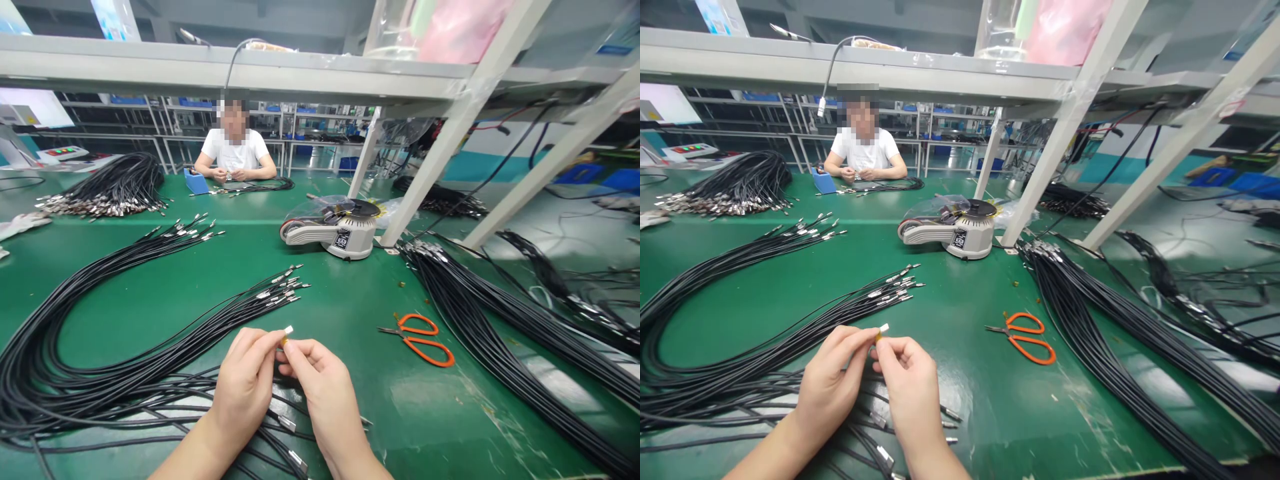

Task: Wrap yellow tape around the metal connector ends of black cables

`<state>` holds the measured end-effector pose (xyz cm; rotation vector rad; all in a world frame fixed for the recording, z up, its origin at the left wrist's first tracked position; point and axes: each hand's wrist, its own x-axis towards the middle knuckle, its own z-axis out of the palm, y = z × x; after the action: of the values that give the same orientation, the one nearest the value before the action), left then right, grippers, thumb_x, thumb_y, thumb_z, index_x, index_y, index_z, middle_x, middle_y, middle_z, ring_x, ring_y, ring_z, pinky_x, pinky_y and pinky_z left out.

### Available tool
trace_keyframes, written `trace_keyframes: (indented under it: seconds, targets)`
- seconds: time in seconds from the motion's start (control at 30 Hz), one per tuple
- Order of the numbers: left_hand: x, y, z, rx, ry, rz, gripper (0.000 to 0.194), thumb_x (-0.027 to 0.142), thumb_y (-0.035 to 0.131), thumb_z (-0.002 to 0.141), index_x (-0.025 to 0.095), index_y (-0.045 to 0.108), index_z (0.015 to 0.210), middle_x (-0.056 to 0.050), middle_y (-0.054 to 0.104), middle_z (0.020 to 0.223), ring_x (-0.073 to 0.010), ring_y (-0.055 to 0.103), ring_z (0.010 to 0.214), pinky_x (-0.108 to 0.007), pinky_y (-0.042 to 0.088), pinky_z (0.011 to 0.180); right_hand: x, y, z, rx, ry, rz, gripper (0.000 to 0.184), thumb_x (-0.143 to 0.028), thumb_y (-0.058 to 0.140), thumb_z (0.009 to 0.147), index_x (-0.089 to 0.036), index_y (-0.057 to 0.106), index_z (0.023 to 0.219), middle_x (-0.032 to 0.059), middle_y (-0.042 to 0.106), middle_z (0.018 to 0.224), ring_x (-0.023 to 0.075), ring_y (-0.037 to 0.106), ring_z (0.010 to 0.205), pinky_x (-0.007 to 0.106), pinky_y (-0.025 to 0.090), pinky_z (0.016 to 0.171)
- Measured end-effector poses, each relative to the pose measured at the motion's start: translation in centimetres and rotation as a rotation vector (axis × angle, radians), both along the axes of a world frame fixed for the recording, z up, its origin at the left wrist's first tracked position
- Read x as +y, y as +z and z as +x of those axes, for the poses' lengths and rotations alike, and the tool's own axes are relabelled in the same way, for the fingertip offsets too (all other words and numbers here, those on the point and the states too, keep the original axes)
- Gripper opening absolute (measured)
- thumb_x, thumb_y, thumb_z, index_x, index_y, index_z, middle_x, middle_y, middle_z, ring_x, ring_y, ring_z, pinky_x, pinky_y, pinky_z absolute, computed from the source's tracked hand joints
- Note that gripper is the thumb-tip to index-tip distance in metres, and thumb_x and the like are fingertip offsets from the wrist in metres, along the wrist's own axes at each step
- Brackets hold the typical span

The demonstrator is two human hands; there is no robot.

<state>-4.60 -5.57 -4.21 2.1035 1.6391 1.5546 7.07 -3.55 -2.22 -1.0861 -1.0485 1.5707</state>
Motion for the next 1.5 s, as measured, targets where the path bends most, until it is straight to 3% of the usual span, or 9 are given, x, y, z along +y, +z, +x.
trace_keyframes:
  seconds: [0.23,0.37,0.47,0.6,0.77,0.93,1.07,1.27,1.5]
  targets:
    - [0.2,0.1,0.1,-0.026,0.101,-0.076,0.016,0.016,0.045,0.087,0.018,0.058,0.096,-0.005,0.061,0.085,-0.0162,0.058,0.080,-0.030,0.049,0.073,-0.1,-0.2,-0.3,0.068,-0.027,-0.042,0.024,-0.035,0.070,0.069,-0.015,0.072,0.081,0.0055,0.069,0.075,0.0161,0.062,0.071,0.025,0.050,0.063]
    - [0.0,0.4,0.1,-0.009,0.090,-0.066,0.016,0.016,0.044,0.088,0.018,0.058,0.094,-0.005,0.058,0.083,-0.0152,0.057,0.077,-0.029,0.048,0.070,-0.7,0.0,0.1,0.275,0.034,-0.198,0.030,-0.033,0.071,0.068,-0.013,0.071,0.090,0.0099,0.070,0.089,0.0174,0.062,0.077,0.025,0.051,0.063]
    - [0.0,0.3,0.1,0.000,0.101,-0.034,0.015,0.015,0.044,0.088,0.017,0.057,0.094,-0.004,0.058,0.084,-0.0149,0.056,0.079,-0.028,0.048,0.072,-1.1,0.1,0.7,0.360,0.004,-0.275,0.040,-0.034,0.071,0.069,-0.012,0.065,0.102,0.0126,0.069,0.095,0.0190,0.062,0.080,0.029,0.053,0.066]
    - [0.1,0.1,0.2,0.036,0.101,-0.007,0.015,0.013,0.046,0.087,0.016,0.057,0.097,-0.005,0.058,0.085,-0.0144,0.054,0.079,-0.028,0.046,0.074,-0.8,0.0,0.8,0.209,-0.041,-0.153,0.038,-0.041,0.068,0.071,-0.013,0.063,0.098,0.0081,0.066,0.090,0.0168,0.060,0.075,0.028,0.053,0.061]
    - [0.1,0.0,0.2,0.050,0.092,-0.013,0.015,0.013,0.047,0.087,0.015,0.057,0.098,-0.005,0.057,0.086,-0.0144,0.053,0.080,-0.027,0.044,0.073,-0.1,-0.2,-0.2,0.057,0.037,-0.054,0.030,-0.041,0.068,0.070,-0.013,0.060,0.078,-0.0012,0.057,0.066,0.0107,0.053,0.061,0.022,0.050,0.054]
    - [-0.1,0.6,0.3,-0.036,0.060,-0.130,0.013,0.016,0.045,0.087,0.016,0.057,0.091,-0.004,0.056,0.082,-0.0137,0.053,0.077,-0.026,0.043,0.071,-0.2,-0.4,-0.3,0.001,0.020,0.011,0.023,-0.036,0.062,0.075,-0.013,0.059,0.076,-0.0022,0.056,0.064,0.0103,0.053,0.060,0.022,0.048,0.059]
    - [-0.3,1.4,0.3,-0.138,0.044,-0.313,0.017,0.022,0.043,0.088,0.018,0.057,0.080,-0.002,0.057,0.076,-0.0137,0.055,0.073,-0.025,0.042,0.067,-0.3,-0.3,-0.1,-0.077,0.015,0.054,0.020,-0.033,0.061,0.076,-0.013,0.060,0.076,-0.0008,0.058,0.064,0.0120,0.053,0.061,0.023,0.046,0.060]
    - [-0.4,1.9,0.2,-0.447,0.024,-0.629,0.024,0.036,0.046,0.084,0.017,0.055,0.072,0.004,0.051,0.058,-0.0081,0.044,0.042,-0.021,0.034,0.043,-0.1,-0.1,-0.1,-0.126,0.006,0.093,0.017,-0.030,0.060,0.075,-0.013,0.061,0.074,-0.0005,0.058,0.064,0.0130,0.054,0.062,0.024,0.043,0.062]
    - [-0.2,1.9,0.1,-0.681,-0.067,-0.732,0.027,0.041,0.048,0.081,0.017,0.051,0.070,0.007,0.044,0.047,-0.0055,0.039,0.033,-0.018,0.030,0.038,-0.2,0.2,-0.1,-0.136,0.003,0.094,0.016,-0.029,0.060,0.076,-0.013,0.062,0.073,-0.0009,0.059,0.062,0.0129,0.055,0.062,0.023,0.043,0.062]
